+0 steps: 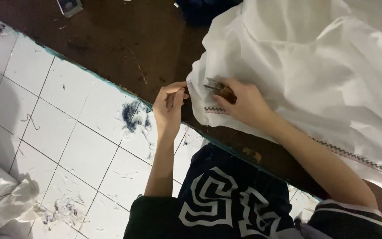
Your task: Trimming loose threads from a white garment using hand-held thread clippers on a work table.
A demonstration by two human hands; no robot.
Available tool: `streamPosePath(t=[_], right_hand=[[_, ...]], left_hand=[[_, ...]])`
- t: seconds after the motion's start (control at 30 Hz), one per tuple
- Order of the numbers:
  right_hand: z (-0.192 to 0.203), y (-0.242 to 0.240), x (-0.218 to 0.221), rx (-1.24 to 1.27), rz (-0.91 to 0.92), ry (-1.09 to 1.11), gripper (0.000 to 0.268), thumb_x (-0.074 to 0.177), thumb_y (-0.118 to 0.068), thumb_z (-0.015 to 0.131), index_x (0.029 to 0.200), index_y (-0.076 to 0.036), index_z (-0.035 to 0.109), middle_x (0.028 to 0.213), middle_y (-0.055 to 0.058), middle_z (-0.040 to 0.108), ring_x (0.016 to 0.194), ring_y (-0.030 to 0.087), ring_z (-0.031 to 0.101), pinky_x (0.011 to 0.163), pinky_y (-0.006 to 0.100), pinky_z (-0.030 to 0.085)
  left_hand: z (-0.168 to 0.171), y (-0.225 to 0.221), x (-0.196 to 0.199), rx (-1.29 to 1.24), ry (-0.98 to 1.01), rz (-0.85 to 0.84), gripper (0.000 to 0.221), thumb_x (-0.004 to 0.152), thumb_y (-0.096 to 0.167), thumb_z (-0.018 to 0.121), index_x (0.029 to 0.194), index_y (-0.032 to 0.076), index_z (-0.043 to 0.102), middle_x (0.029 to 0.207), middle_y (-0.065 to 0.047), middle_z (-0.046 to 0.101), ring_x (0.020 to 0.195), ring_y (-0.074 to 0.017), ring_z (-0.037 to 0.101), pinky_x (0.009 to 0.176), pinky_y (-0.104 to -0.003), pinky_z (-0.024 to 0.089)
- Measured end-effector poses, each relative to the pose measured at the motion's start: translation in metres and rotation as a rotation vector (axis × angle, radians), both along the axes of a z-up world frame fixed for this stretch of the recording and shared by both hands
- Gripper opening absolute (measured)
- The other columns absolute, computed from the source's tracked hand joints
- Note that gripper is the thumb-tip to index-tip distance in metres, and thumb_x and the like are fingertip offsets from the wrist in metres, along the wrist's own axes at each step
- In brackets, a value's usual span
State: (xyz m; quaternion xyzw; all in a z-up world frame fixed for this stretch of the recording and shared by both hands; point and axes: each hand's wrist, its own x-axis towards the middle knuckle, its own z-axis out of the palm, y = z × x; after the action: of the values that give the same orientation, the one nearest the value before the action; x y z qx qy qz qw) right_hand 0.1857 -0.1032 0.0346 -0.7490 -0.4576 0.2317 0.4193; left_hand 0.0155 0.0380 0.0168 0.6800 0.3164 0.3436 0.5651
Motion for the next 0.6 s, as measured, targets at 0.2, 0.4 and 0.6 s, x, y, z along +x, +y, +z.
streamPosePath(t=[0.2, 0.4, 0.6], right_hand=[[-0.006, 0.014, 0.0, 0.077, 0.034, -0.042, 0.023, 0.103, -0.019, 0.069, 0.104, 0.004, 0.07, 0.071, 0.016, 0.069, 0.059, 0.023, 0.064, 0.046, 0.03, 0.049], [0.002, 0.026, -0.013, 0.005, 0.112, -0.221, 0.026, 0.099, -0.023, 0.072, 0.102, 0.003, 0.071, 0.069, 0.017, 0.071, 0.056, 0.028, 0.069, 0.046, 0.034, 0.054], [-0.002, 0.03, -0.016, -0.015, 0.122, -0.426, 0.03, 0.1, -0.03, 0.07, 0.088, -0.003, 0.067, 0.058, 0.01, 0.063, 0.051, 0.022, 0.065, 0.047, 0.03, 0.052]], left_hand=[[0.008, 0.006, 0.008, -0.09, -0.098, -0.037, 0.011, 0.106, 0.006, 0.052, 0.109, -0.001, 0.06, 0.114, -0.02, 0.072, 0.075, -0.0223, 0.074, 0.053, -0.025, 0.057], [0.013, 0.002, 0.01, -0.095, -0.077, -0.007, 0.012, 0.106, 0.006, 0.05, 0.109, -0.002, 0.058, 0.117, -0.023, 0.071, 0.075, -0.0261, 0.076, 0.054, -0.028, 0.059], [0.018, -0.004, 0.01, -0.024, -0.001, 0.018, 0.013, 0.106, 0.005, 0.05, 0.112, -0.002, 0.06, 0.115, -0.022, 0.07, 0.079, -0.0274, 0.077, 0.066, -0.035, 0.064]])
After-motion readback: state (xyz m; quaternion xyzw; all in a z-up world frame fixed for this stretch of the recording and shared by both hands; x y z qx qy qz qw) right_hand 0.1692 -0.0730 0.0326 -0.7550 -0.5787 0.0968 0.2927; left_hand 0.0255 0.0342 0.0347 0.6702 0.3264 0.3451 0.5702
